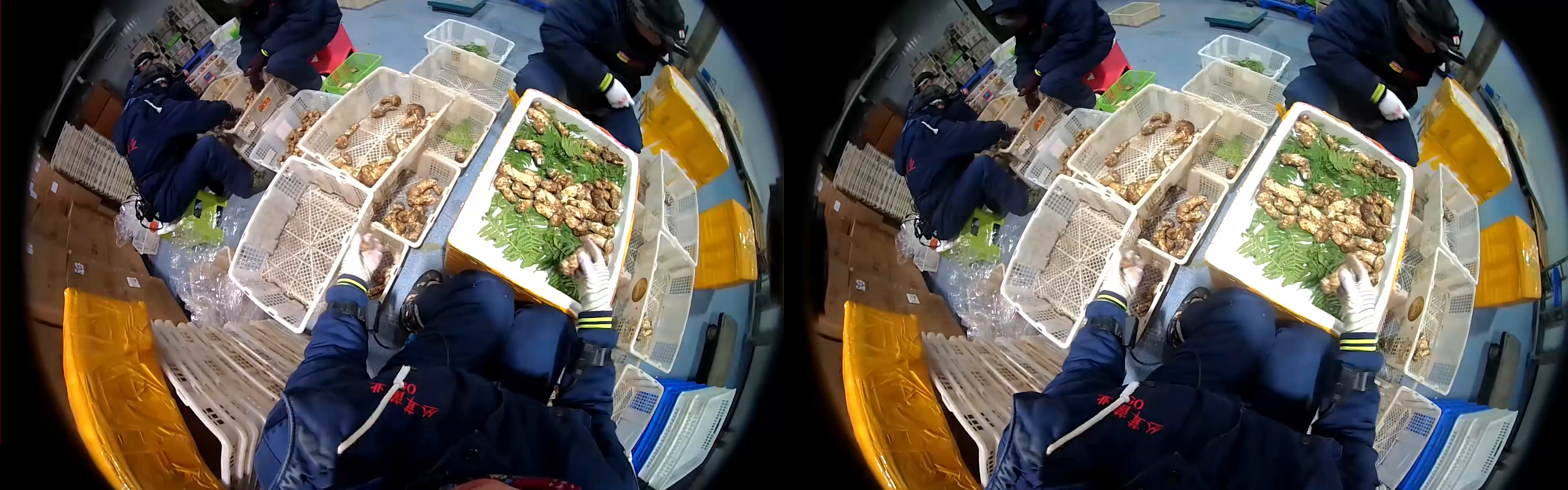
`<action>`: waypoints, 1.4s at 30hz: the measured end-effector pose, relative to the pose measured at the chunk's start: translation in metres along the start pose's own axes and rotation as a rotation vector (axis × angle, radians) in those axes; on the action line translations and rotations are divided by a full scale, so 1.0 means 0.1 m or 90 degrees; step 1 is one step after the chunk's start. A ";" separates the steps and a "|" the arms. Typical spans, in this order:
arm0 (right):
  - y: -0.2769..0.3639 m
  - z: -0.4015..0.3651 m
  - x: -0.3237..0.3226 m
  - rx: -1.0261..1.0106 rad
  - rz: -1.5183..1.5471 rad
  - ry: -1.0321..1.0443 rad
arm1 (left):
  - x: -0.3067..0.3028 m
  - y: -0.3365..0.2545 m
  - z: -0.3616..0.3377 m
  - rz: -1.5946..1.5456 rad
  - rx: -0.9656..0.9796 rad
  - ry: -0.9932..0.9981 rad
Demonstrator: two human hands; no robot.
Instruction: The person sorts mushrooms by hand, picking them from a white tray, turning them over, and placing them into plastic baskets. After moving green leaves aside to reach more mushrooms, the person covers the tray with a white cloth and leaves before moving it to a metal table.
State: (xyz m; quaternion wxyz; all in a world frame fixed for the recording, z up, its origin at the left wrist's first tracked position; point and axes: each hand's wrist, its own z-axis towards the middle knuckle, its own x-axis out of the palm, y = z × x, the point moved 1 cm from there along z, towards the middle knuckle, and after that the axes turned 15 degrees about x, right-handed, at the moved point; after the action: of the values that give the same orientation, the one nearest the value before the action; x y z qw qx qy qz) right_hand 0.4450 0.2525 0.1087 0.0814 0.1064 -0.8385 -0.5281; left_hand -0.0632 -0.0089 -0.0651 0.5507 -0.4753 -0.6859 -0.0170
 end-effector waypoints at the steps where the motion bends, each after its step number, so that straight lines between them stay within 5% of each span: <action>1: -0.05 -0.05 0.07 0.042 0.048 -0.001 | -0.09 -0.05 0.14 -0.067 0.007 0.028; 6: -0.11 -0.16 0.34 0.075 0.125 0.004 | 0.11 -0.60 0.11 -0.232 0.074 -0.159; 12: -0.06 -0.22 0.41 0.112 0.215 0.077 | 0.12 -0.27 0.16 -0.203 -0.066 0.055; 13: -0.06 -0.22 0.43 0.123 0.230 0.063 | 0.37 -0.05 0.04 -0.182 -0.034 0.114; 14: -0.04 -0.23 0.47 0.135 0.245 0.054 | 0.89 0.01 -0.38 -0.223 -0.185 0.269; 17: 0.12 -0.39 0.62 0.100 0.249 0.055 | 1.78 0.53 -0.99 -0.047 -0.285 0.369; 22: 0.31 -0.68 0.93 -0.109 0.081 0.012 | 2.45 1.43 -1.70 0.175 -0.406 0.512; 24: 0.35 -0.82 1.05 -0.419 -0.227 -0.222 | 2.64 1.64 -1.93 -0.024 -0.474 0.518; 25: 0.31 -0.82 1.06 -0.513 -0.273 -0.216 | 2.63 1.75 -1.93 -0.069 -0.503 0.529; 26: 0.17 -0.67 1.01 -0.530 -0.262 -0.071 | 2.59 1.87 -1.88 -0.114 -0.532 0.539; 27: 0.22 -0.71 1.02 -0.610 -0.375 -0.110 | 2.45 2.02 -1.78 -0.038 -0.427 0.539; 29: 0.25 -0.79 1.07 -0.713 -0.490 -0.149 | 2.31 1.95 -1.69 0.012 -0.425 0.571; 30: 0.24 -0.80 1.07 -0.670 -0.417 -0.113 | 2.31 1.88 -1.65 0.038 -0.448 0.584; 32: 0.19 -0.81 1.03 -0.582 -0.273 -0.044 | 2.62 1.61 -1.96 0.045 -0.300 0.541; 33: 0.15 -0.85 1.00 -0.586 -0.330 -0.195 | 2.61 1.56 -1.91 0.034 -0.341 0.561; 34: 0.05 -0.80 0.95 -0.425 -0.250 -0.159 | 2.60 1.55 -1.89 0.037 -0.338 0.555; 37: 0.01 -0.82 0.86 -0.263 -0.150 -0.177 | 2.66 1.48 -1.95 0.076 -0.341 0.525; 40: -0.05 -0.86 0.82 0.114 0.096 0.115 | 2.82 1.41 -2.17 0.113 -0.313 0.554; 42: 0.10 -0.96 0.84 0.116 0.117 0.168 | 2.71 1.53 -2.04 0.213 -0.272 0.632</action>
State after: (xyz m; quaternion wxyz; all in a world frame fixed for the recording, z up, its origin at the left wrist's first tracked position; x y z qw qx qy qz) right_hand 0.3867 0.1508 0.1607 0.2289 0.1045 -0.8710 -0.4220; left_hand 0.2067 0.1351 0.1477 0.6940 -0.6133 -0.2412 -0.2899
